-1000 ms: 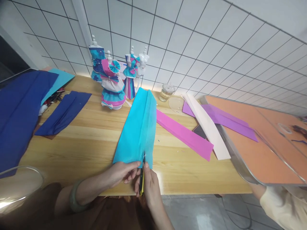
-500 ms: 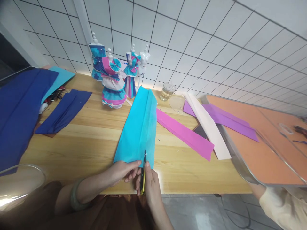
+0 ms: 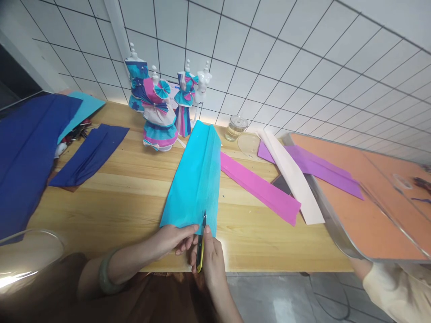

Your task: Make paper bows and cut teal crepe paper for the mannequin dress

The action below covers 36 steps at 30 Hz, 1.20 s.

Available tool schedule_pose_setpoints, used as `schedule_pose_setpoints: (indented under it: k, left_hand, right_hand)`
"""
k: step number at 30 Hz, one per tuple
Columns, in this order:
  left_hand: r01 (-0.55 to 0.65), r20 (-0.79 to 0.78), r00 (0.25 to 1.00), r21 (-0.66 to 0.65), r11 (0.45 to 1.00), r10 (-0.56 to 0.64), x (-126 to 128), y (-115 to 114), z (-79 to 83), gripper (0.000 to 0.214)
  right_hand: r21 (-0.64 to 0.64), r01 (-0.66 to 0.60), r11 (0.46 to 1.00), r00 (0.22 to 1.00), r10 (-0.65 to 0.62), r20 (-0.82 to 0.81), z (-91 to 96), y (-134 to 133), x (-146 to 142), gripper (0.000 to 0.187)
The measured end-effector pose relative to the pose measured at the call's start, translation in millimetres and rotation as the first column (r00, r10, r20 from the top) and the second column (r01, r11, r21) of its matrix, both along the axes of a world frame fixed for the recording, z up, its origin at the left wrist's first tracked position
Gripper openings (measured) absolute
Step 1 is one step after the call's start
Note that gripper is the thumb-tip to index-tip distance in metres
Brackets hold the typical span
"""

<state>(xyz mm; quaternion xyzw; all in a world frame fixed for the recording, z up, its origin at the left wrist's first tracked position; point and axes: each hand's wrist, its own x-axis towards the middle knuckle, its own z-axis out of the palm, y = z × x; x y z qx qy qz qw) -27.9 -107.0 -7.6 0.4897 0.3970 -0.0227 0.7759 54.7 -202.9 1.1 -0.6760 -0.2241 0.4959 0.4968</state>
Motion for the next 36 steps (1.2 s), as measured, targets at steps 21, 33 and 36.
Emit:
schedule_pose_setpoints:
  k: [21,33,36]
  left_hand:
    - [-0.002,0.015,1.000,0.017,1.000,0.001,1.0,-1.2,-4.5,0.047]
    - [0.020,0.006,1.000,0.019,1.000,-0.020,0.4,-0.6,-2.9,0.049]
    - [0.023,0.006,1.000,0.017,1.000,-0.023,0.4,-0.3,-1.2,0.048]
  right_hand:
    - [-0.014,0.019,1.000,0.999,-0.019,0.026,-0.6,4.6,-0.5,0.064]
    - [-0.018,0.003,1.000,0.998,-0.002,0.060,-2.6,4.9,-0.6,0.067]
    - [-0.017,0.000,1.000,0.999,0.001,0.049,-1.6,5.3,-0.8,0.067]
